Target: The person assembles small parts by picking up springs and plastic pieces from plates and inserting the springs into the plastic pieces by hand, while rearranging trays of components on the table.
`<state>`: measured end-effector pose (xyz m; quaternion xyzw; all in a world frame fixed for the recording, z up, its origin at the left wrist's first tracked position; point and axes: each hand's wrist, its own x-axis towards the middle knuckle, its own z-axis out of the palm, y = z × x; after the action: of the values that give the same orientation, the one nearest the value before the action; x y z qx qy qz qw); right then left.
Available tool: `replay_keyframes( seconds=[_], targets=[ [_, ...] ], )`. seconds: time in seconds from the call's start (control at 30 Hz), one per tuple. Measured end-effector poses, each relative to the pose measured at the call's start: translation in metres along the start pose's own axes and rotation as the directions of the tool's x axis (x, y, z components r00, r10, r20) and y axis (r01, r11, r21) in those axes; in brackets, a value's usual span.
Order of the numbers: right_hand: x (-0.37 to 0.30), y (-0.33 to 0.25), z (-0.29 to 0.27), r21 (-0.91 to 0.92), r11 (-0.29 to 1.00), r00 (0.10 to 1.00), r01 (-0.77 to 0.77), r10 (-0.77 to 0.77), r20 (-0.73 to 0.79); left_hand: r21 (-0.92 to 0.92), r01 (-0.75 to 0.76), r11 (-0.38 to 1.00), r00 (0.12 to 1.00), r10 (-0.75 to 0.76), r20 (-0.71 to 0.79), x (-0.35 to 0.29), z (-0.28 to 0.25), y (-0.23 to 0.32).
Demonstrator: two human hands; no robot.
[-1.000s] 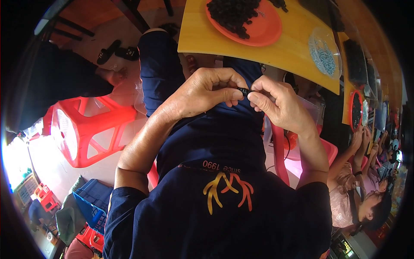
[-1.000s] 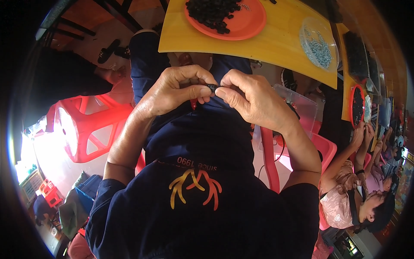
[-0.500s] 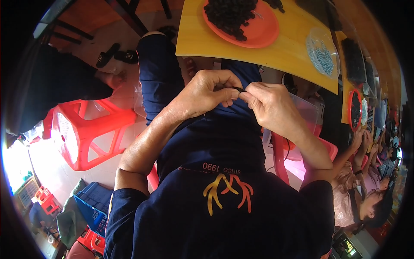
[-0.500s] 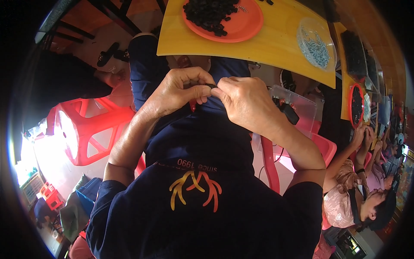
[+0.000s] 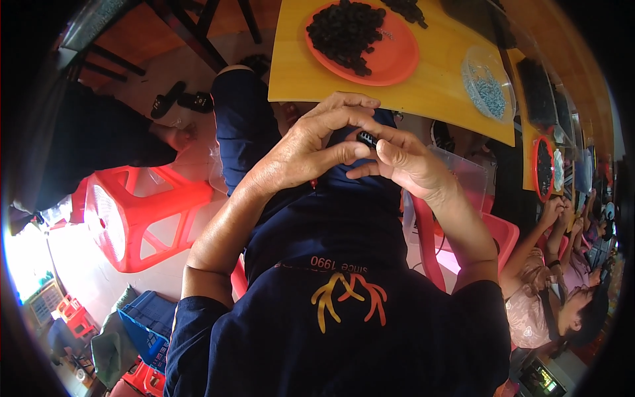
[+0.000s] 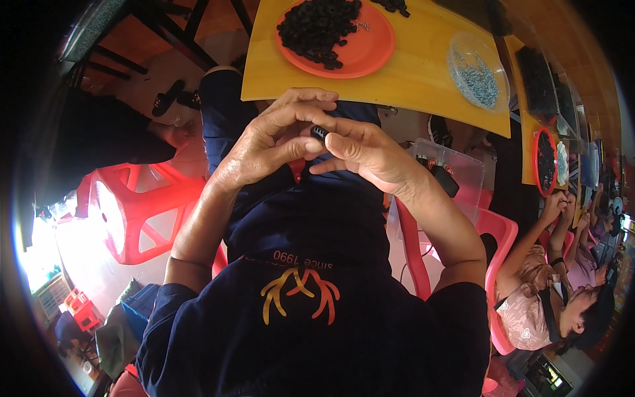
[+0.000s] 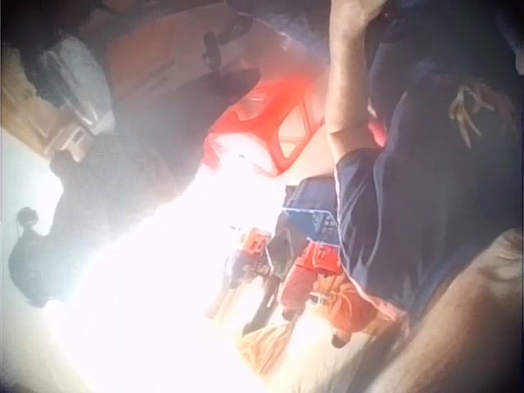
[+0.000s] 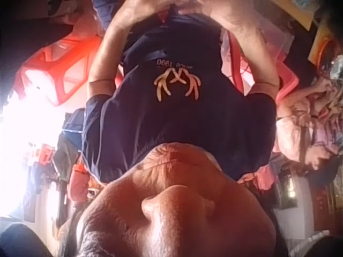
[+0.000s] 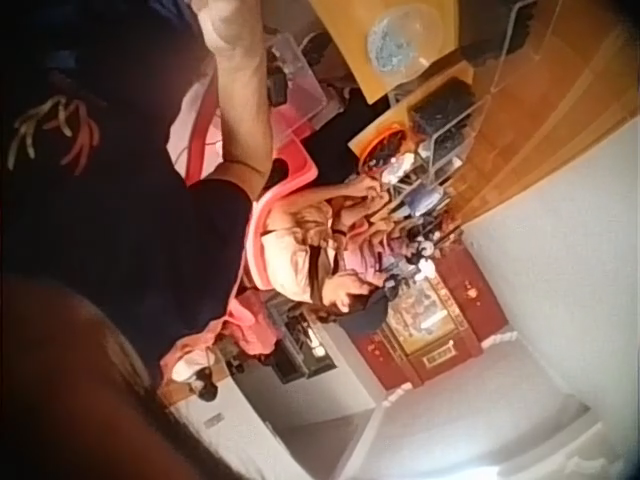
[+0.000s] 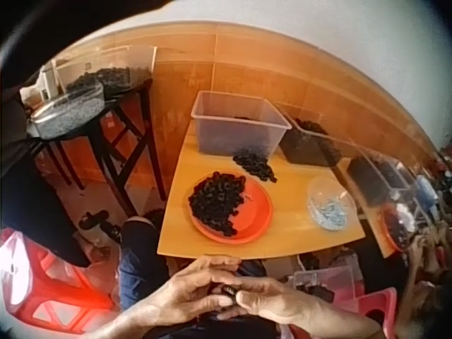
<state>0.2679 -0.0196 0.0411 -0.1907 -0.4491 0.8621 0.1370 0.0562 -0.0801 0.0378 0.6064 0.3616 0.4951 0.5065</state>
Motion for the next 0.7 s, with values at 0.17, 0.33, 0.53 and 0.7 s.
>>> replay_keyframes(
  seconds=[0.17,0.33,0.53,0.7],
  targets=[
    [0.006,0.014,-0.005,0.255,0.967,0.996,0.013,-0.035,0.082,0.354,-0.11,0.929,0.992,0.128,-0.025,0.0,0.008,0.012],
    [0.008,0.018,-0.003,0.302,0.95,0.996,0.084,-0.093,0.016,0.477,-0.117,0.871,0.987,0.154,-0.039,0.003,0.009,0.012],
    [0.008,0.015,0.002,0.322,0.937,0.99,0.138,-0.125,-0.061,0.499,-0.158,0.852,0.98,0.197,-0.025,0.007,0.01,0.017],
    [0.016,-0.016,0.009,-0.074,0.995,0.983,0.065,-0.077,-0.168,0.524,-0.099,0.846,0.974,0.189,-0.121,0.008,0.002,0.003]
  ],
)
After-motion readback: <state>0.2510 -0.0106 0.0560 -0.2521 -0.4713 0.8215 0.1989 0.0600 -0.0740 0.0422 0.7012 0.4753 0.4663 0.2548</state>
